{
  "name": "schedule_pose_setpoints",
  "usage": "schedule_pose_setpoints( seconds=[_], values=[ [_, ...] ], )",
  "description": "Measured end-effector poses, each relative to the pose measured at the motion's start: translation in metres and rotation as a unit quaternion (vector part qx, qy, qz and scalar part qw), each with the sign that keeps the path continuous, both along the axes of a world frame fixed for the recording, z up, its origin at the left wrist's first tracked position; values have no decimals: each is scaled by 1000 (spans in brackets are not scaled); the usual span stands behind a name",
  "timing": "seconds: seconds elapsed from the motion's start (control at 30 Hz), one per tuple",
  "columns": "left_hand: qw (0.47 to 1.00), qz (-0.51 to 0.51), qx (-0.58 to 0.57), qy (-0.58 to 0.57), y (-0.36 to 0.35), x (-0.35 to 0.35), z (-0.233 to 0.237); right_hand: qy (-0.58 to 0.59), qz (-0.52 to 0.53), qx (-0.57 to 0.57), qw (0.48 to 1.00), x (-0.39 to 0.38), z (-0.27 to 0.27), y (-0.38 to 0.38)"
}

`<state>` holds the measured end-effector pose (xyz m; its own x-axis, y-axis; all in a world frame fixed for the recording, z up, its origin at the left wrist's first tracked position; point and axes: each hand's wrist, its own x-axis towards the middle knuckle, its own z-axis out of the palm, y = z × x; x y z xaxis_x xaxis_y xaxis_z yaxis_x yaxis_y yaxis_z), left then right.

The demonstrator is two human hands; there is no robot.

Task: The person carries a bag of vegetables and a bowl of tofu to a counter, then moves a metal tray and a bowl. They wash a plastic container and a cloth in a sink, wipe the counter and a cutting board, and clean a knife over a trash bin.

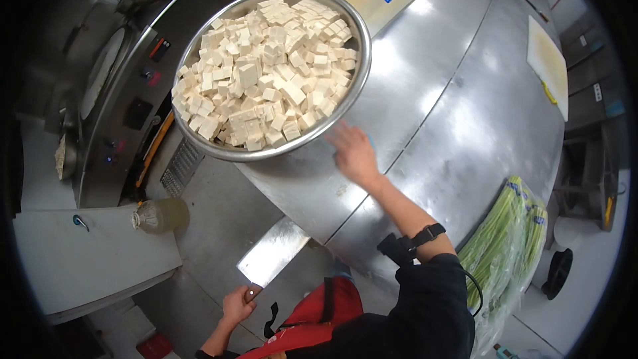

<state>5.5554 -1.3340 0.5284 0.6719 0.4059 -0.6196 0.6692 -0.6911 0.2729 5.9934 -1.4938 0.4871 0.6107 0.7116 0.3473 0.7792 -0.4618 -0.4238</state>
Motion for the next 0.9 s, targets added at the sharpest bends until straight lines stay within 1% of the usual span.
schedule_pose_setpoints(
  seconds=[0.1,0.2,0.3,0.4,0.5,0.53,0.63,0.67,0.77,0.83,0.9],
  values=[
    [1000,-22,12,-5,2,1,-7,12,121,28,992,-37,9,5],
    [1000,-26,7,-16,3,4,-7,106,304,16,946,-20,6,17],
    [999,-37,-1,-24,0,2,-12,166,338,74,923,12,9,23],
    [997,-73,-28,-27,-1,20,-17,125,169,33,977,34,-12,20],
    [995,-95,-19,-40,-9,24,-22,93,177,7,980,3,-1,20],
    [994,-96,-24,-44,-7,23,-25,115,226,9,967,-1,-6,20],
    [989,-139,-26,-34,5,34,-25,129,302,13,945,-21,-12,6],
    [987,-153,-28,-43,10,39,-27,160,319,30,934,-26,-11,2],
    [981,-187,-31,-45,17,50,-33,292,290,65,909,-34,8,-20],
    [976,-207,-35,-61,29,54,-38,350,215,165,897,-32,24,-44],
    [971,-227,-35,-65,39,59,-41,404,108,190,888,-8,39,-72]
  ],
)
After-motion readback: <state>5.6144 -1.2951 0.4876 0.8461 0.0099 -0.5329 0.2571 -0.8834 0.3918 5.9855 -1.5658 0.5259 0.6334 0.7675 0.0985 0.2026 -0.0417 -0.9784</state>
